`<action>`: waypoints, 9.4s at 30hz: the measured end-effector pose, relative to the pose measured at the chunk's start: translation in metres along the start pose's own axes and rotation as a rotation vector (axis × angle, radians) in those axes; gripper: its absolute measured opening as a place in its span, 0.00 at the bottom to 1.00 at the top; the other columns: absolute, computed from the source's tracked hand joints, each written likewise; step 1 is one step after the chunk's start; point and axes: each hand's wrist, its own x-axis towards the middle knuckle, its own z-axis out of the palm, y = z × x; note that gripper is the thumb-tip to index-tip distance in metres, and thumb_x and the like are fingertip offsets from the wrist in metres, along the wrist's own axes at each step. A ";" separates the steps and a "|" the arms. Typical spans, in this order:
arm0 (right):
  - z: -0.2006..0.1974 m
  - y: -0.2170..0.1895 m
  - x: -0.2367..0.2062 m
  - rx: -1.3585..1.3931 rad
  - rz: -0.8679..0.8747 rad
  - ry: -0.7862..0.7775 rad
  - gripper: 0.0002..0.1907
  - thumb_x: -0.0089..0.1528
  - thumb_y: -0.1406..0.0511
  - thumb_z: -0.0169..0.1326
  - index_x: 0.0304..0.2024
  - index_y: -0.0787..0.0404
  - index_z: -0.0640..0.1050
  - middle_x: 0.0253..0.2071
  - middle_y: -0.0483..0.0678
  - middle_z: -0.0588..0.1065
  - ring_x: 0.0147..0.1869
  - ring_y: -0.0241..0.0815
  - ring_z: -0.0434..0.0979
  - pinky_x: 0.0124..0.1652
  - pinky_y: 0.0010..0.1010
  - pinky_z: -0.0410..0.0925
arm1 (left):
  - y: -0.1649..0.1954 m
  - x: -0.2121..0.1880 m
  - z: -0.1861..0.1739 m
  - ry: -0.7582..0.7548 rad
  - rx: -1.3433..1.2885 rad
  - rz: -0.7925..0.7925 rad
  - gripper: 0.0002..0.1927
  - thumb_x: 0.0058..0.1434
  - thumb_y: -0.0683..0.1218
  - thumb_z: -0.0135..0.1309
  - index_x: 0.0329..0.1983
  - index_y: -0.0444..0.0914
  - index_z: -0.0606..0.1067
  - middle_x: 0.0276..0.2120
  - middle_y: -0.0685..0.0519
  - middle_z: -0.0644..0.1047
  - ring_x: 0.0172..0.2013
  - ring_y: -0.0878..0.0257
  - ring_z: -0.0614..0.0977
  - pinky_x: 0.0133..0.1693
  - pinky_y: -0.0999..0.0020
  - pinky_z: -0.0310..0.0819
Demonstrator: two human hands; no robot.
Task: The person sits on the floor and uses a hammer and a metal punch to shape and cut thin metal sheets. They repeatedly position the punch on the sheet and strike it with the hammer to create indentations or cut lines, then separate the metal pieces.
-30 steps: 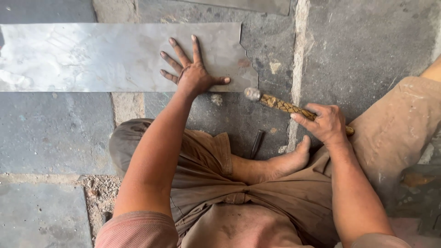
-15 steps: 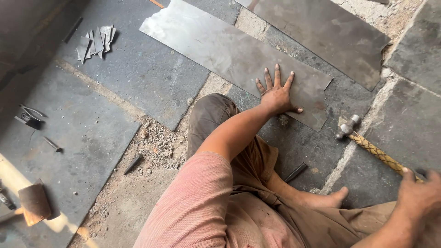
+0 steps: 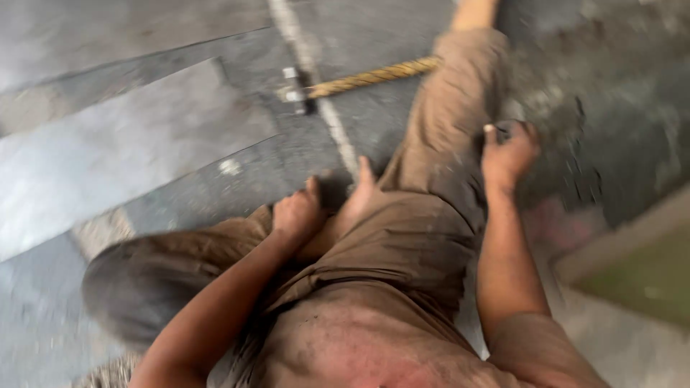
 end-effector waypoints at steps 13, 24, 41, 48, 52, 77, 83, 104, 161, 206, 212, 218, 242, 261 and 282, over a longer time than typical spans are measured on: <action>-0.006 0.052 -0.233 0.082 0.001 -0.218 0.32 0.65 0.75 0.38 0.73 0.62 0.64 0.77 0.62 0.59 0.79 0.63 0.55 0.72 0.51 0.50 | -0.011 0.019 -0.014 0.073 -0.219 0.058 0.23 0.55 0.49 0.65 0.49 0.38 0.71 0.36 0.40 0.84 0.35 0.47 0.86 0.39 0.55 0.80; -0.045 0.004 -0.048 0.412 -0.244 0.138 0.11 0.69 0.67 0.54 0.54 0.64 0.77 0.53 0.58 0.73 0.57 0.57 0.74 0.56 0.42 0.67 | -0.086 -0.081 -0.127 0.779 -1.487 0.053 0.25 0.59 0.31 0.49 0.62 0.28 0.68 0.43 0.42 0.80 0.41 0.56 0.86 0.46 0.64 0.83; 0.051 -0.169 -0.023 -0.322 -0.715 -1.017 0.26 0.47 0.67 0.65 0.50 0.56 0.82 0.50 0.53 0.78 0.55 0.56 0.77 0.52 0.47 0.70 | -0.140 -0.070 -0.067 0.427 -0.227 -0.196 0.13 0.61 0.51 0.59 0.44 0.41 0.83 0.36 0.38 0.82 0.38 0.39 0.83 0.43 0.47 0.78; 0.052 -0.183 -0.002 -0.477 -0.768 -0.958 0.27 0.45 0.57 0.72 0.45 0.57 0.81 0.45 0.53 0.77 0.57 0.55 0.76 0.53 0.45 0.70 | -0.148 -0.060 -0.102 0.435 -0.340 -0.227 0.19 0.63 0.56 0.61 0.48 0.38 0.81 0.33 0.39 0.83 0.37 0.42 0.84 0.43 0.50 0.78; 0.073 -0.186 0.027 -0.317 -0.548 -0.653 0.29 0.53 0.52 0.70 0.49 0.62 0.78 0.49 0.57 0.75 0.57 0.61 0.74 0.52 0.50 0.68 | -0.160 -0.066 -0.106 0.494 -0.454 -0.240 0.20 0.65 0.56 0.60 0.48 0.36 0.81 0.35 0.40 0.83 0.38 0.44 0.85 0.44 0.52 0.78; 0.075 -0.184 0.009 0.515 -0.328 -0.598 0.35 0.56 0.62 0.77 0.58 0.68 0.72 0.52 0.58 0.74 0.55 0.49 0.71 0.53 0.41 0.69 | -0.221 -0.044 -0.084 0.685 -0.181 -0.754 0.19 0.63 0.51 0.58 0.47 0.31 0.78 0.41 0.35 0.81 0.45 0.38 0.81 0.49 0.47 0.76; 0.059 -0.186 0.022 1.131 -0.107 -0.224 0.21 0.67 0.69 0.64 0.59 0.66 0.71 0.55 0.46 0.76 0.59 0.38 0.75 0.61 0.32 0.68 | -0.195 -0.031 -0.068 0.389 -0.032 -0.721 0.14 0.64 0.48 0.51 0.46 0.37 0.82 0.49 0.41 0.81 0.50 0.42 0.83 0.49 0.48 0.78; 0.004 -0.235 0.003 1.544 0.191 -0.601 0.12 0.66 0.72 0.57 0.51 0.62 0.72 0.43 0.44 0.77 0.41 0.33 0.74 0.41 0.24 0.67 | -0.165 -0.044 -0.098 0.582 -0.843 -0.520 0.18 0.61 0.44 0.47 0.51 0.29 0.68 0.35 0.37 0.78 0.34 0.45 0.82 0.41 0.50 0.79; 0.161 -0.342 -0.059 0.356 -0.676 -0.617 0.22 0.63 0.54 0.64 0.55 0.56 0.84 0.43 0.44 0.72 0.52 0.44 0.70 0.52 0.39 0.62 | -0.228 0.028 -0.146 0.329 -0.034 -0.288 0.59 0.35 0.49 0.77 0.74 0.55 0.62 0.51 0.45 0.71 0.41 0.50 0.83 0.41 0.55 0.80; 0.185 -0.337 -0.043 0.529 -0.699 -0.665 0.11 0.67 0.65 0.62 0.49 0.64 0.83 0.49 0.48 0.77 0.54 0.45 0.71 0.57 0.38 0.66 | -0.245 0.042 -0.141 0.422 -0.373 -0.337 0.41 0.50 0.43 0.69 0.67 0.53 0.67 0.45 0.47 0.82 0.46 0.49 0.85 0.45 0.55 0.80; 0.186 -0.337 -0.043 0.530 -0.666 -0.688 0.11 0.67 0.65 0.64 0.48 0.64 0.83 0.48 0.48 0.77 0.53 0.44 0.71 0.56 0.37 0.66 | -0.246 0.050 -0.138 0.374 -0.262 -0.371 0.48 0.53 0.40 0.67 0.75 0.59 0.61 0.46 0.46 0.82 0.46 0.50 0.85 0.47 0.56 0.80; 0.185 -0.338 -0.041 0.519 -0.678 -0.679 0.11 0.65 0.66 0.63 0.49 0.64 0.83 0.48 0.47 0.77 0.53 0.44 0.71 0.57 0.39 0.65 | -0.245 0.051 -0.144 0.337 -0.293 -0.369 0.47 0.48 0.44 0.71 0.71 0.57 0.65 0.49 0.47 0.82 0.47 0.51 0.84 0.48 0.57 0.80; 0.183 -0.343 -0.034 0.508 -0.676 -0.679 0.08 0.65 0.68 0.58 0.46 0.63 0.82 0.45 0.46 0.77 0.50 0.43 0.71 0.54 0.37 0.65 | -0.235 0.053 -0.156 0.341 -0.403 -0.351 0.48 0.46 0.43 0.72 0.70 0.56 0.66 0.51 0.48 0.81 0.52 0.54 0.83 0.52 0.59 0.78; 0.183 -0.342 -0.038 0.515 -0.672 -0.709 0.08 0.67 0.66 0.60 0.46 0.64 0.81 0.47 0.49 0.76 0.54 0.46 0.71 0.57 0.41 0.65 | -0.247 0.050 -0.147 0.368 -0.372 -0.347 0.47 0.47 0.43 0.72 0.71 0.58 0.66 0.50 0.48 0.82 0.49 0.52 0.84 0.49 0.58 0.79; 0.193 -0.336 -0.043 0.443 -0.698 -0.721 0.09 0.68 0.64 0.60 0.47 0.62 0.81 0.50 0.46 0.76 0.56 0.46 0.69 0.58 0.40 0.65 | -0.253 0.054 -0.139 0.306 -0.286 -0.415 0.48 0.48 0.49 0.71 0.71 0.63 0.62 0.47 0.52 0.81 0.47 0.56 0.84 0.47 0.60 0.80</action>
